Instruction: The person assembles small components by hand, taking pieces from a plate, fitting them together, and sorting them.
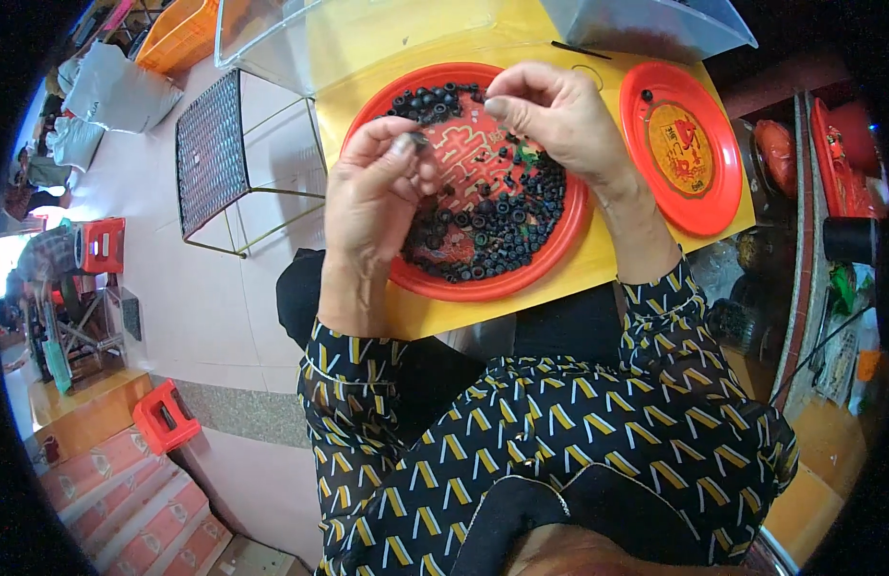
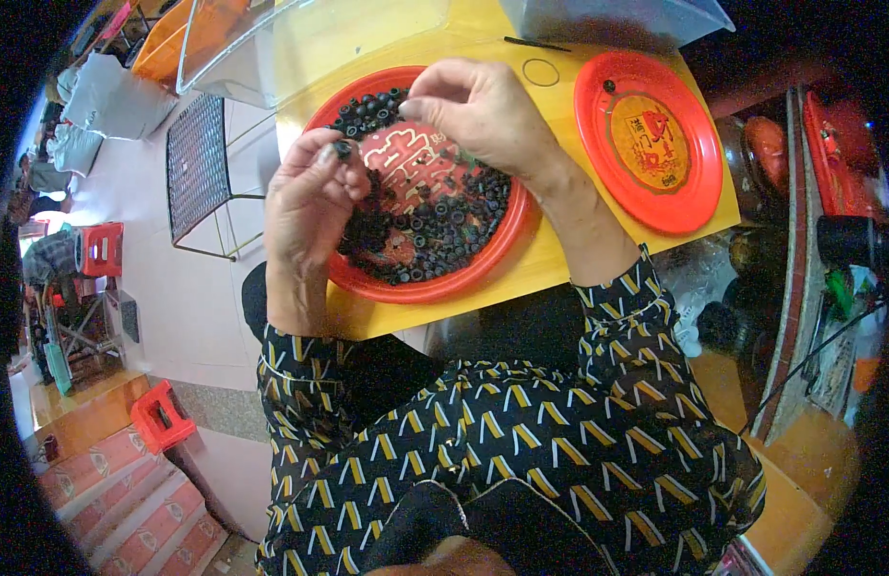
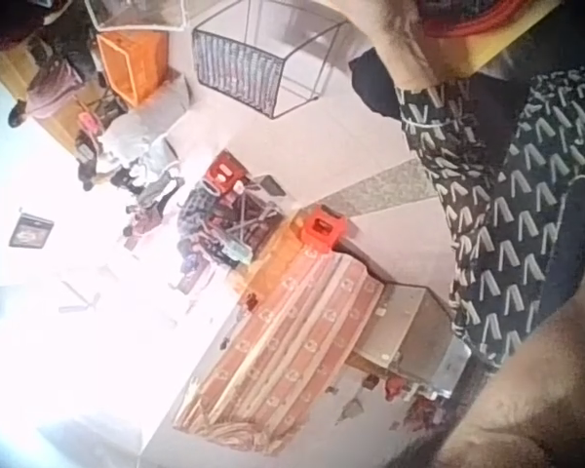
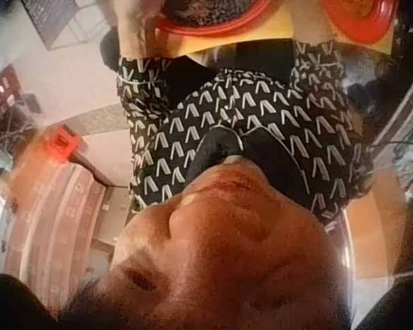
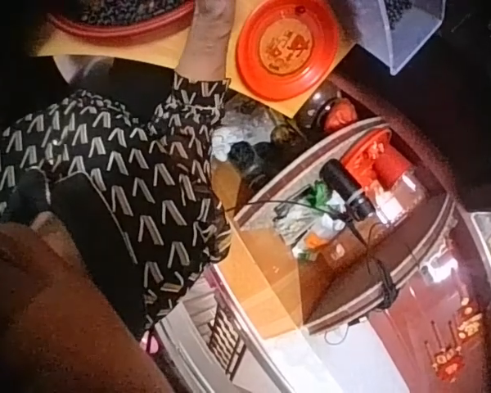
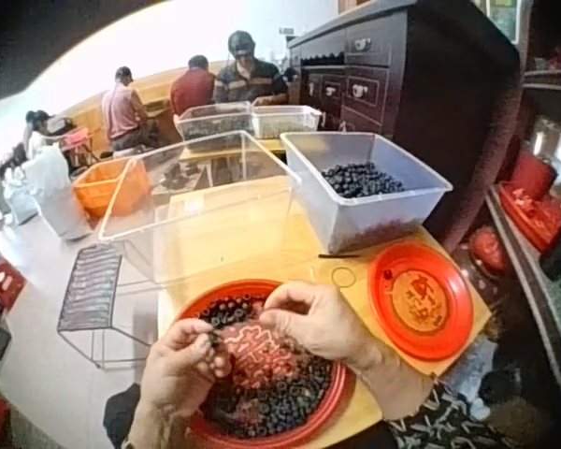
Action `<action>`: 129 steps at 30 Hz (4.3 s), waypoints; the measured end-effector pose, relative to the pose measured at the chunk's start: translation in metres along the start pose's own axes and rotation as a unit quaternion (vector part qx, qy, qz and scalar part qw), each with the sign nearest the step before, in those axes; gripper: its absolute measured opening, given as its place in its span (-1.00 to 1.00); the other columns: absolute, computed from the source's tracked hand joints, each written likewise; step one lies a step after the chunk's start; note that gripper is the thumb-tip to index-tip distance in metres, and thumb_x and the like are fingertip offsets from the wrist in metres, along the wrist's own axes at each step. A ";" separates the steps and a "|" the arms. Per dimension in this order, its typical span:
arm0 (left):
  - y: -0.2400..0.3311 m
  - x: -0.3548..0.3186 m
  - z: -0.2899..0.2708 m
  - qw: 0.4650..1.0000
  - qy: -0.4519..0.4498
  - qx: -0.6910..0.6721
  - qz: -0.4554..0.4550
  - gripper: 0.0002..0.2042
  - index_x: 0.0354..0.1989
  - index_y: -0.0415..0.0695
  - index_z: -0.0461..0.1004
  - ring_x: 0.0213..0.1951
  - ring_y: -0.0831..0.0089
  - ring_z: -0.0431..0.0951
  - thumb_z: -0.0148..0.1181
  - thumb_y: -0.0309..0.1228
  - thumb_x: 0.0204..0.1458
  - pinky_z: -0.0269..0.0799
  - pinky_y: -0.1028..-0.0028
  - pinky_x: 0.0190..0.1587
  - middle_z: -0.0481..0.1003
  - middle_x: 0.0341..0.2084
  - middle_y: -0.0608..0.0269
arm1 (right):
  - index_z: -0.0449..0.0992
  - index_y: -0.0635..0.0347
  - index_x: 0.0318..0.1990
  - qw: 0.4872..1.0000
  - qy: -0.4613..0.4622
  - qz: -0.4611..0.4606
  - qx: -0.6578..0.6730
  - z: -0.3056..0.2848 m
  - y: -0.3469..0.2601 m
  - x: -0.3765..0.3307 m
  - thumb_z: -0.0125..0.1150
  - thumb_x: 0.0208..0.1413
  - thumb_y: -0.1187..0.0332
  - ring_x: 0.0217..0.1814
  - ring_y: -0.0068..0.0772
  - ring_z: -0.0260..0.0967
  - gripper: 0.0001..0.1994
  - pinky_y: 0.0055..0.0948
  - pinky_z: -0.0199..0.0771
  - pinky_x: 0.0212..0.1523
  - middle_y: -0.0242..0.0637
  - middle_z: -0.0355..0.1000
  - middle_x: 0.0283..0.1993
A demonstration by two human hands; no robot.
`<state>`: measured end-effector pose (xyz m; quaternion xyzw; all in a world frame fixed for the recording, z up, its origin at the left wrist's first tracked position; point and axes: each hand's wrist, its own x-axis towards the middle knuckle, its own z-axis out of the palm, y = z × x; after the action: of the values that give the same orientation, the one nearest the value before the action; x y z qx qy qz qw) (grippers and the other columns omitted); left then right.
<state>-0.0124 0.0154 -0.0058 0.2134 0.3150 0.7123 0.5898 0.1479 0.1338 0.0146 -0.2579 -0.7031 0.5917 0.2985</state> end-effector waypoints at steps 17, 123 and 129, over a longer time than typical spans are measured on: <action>0.010 -0.004 -0.005 1.000 0.016 -0.016 0.007 -0.79 -0.21 -0.25 0.34 -0.44 0.42 0.43 0.07 -0.57 -0.06 0.37 0.49 -0.37 0.42 -0.45 0.16 | 0.38 0.29 -0.49 0.864 -0.117 -0.159 -0.463 -0.005 0.018 -0.003 0.04 -0.18 0.48 -0.33 -0.10 0.30 -0.93 -0.26 0.31 -0.28 -0.09 0.31 -0.47; 0.016 0.000 -0.015 0.858 0.151 0.408 0.271 -0.83 -0.32 -0.34 0.43 -0.46 0.64 0.34 0.16 -0.53 -0.10 0.26 0.67 -0.39 0.38 -0.52 0.34 | 0.29 0.55 -0.20 0.935 0.192 -0.063 0.293 -0.146 -0.039 0.048 -0.15 0.06 0.48 -0.10 -0.13 0.33 -0.76 -0.32 0.37 -0.07 0.12 0.35 -0.20; 0.014 0.007 -0.050 0.868 0.192 0.388 0.242 -0.78 -0.29 -0.38 0.43 -0.50 0.64 0.35 0.17 -0.48 -0.10 0.28 0.66 -0.42 0.40 -0.58 0.34 | 0.37 0.38 -0.20 0.986 0.149 -0.044 0.067 -0.066 -0.024 -0.028 -0.10 0.10 0.44 -0.43 -0.53 0.35 -0.80 -0.58 0.37 -0.40 -0.23 0.41 -0.37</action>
<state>-0.0577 0.0112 -0.0318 0.3534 0.6118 0.6798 0.1966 0.2146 0.1545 0.0432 -0.2913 -0.6205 0.5787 0.4418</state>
